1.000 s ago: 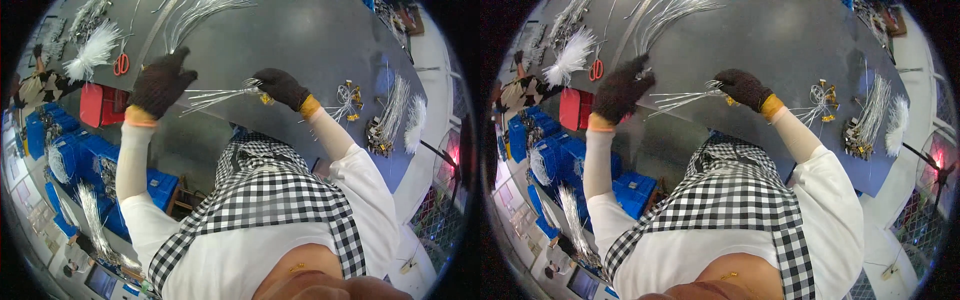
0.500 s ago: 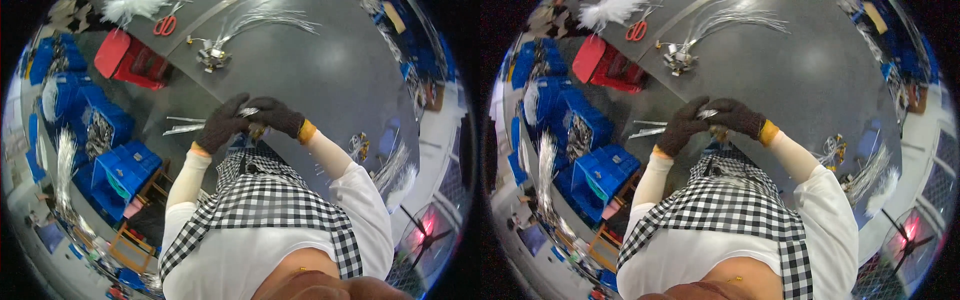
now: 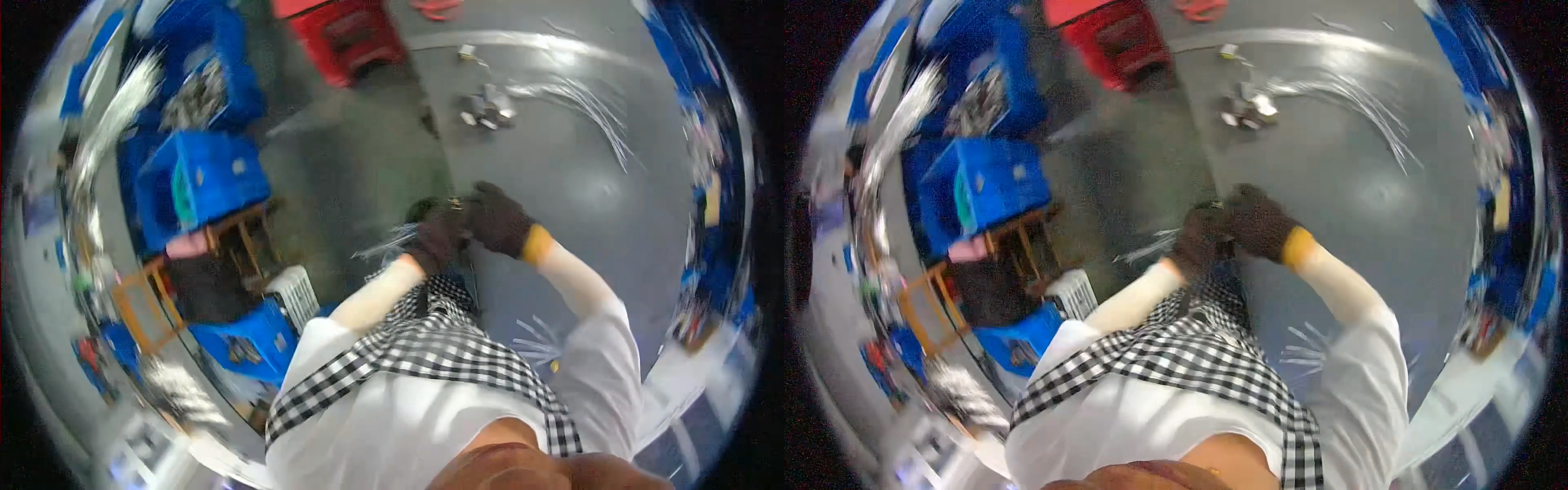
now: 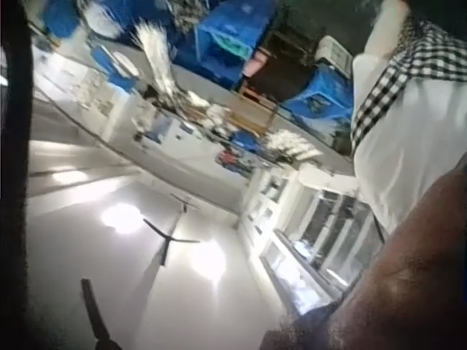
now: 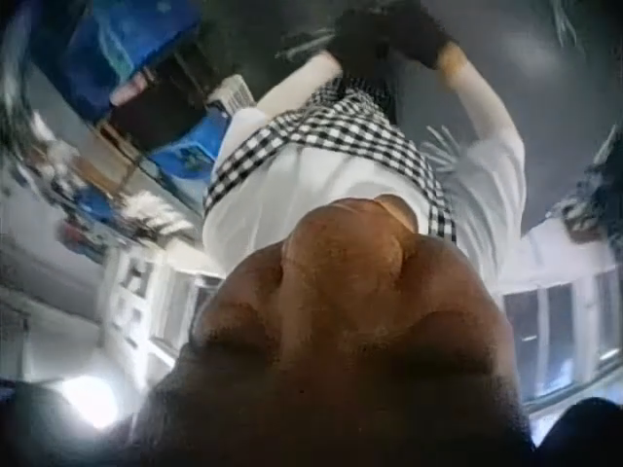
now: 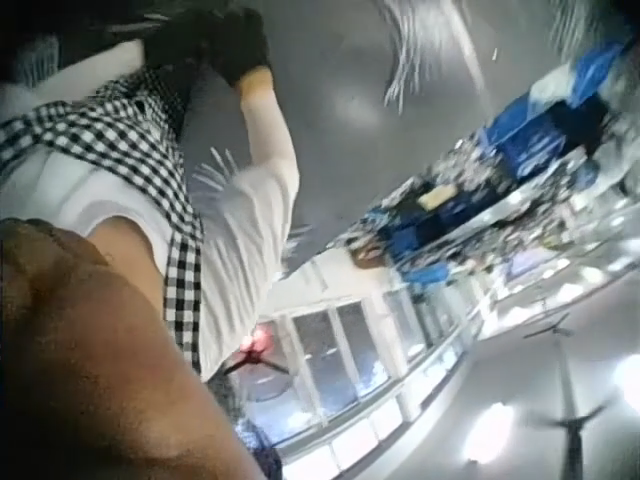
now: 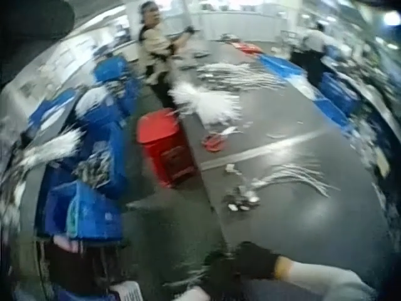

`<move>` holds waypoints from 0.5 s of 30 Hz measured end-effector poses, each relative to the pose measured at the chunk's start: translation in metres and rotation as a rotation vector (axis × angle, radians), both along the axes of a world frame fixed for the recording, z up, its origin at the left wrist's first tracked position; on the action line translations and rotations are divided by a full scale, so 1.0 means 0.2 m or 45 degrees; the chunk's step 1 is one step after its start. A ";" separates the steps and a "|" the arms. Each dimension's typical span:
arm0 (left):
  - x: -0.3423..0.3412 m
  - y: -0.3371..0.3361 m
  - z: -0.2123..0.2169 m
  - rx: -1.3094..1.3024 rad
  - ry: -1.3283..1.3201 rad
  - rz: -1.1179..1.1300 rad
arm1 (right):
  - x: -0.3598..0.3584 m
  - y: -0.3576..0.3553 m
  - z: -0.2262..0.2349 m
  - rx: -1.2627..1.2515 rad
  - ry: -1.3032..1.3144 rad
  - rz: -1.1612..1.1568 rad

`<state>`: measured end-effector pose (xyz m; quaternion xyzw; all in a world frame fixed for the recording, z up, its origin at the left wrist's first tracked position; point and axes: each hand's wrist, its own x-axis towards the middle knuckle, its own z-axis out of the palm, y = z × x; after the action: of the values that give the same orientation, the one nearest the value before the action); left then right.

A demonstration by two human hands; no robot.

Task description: The person checks, bundles, and organizes electrical wire harnesses and connectors into blue bins by hand.

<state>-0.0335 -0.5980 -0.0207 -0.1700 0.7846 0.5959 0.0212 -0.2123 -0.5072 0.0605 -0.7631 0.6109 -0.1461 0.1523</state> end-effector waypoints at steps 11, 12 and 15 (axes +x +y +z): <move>0.05 -0.20 0.35 -0.332 0.240 0.097 | 0.28 0.05 0.23 0.314 -0.796 -0.530; 0.05 -0.23 0.47 -0.145 0.234 0.203 | 0.35 -0.02 0.31 0.392 -1.212 -0.889; -0.05 -0.38 0.57 -0.326 0.571 -0.045 | 0.32 -0.09 0.44 0.039 -1.062 -0.905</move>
<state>-0.0441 -0.6749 0.0929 -0.0213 0.8415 0.5141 -0.1647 -0.1479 -0.5247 0.1482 -0.3848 0.7210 -0.4697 0.3339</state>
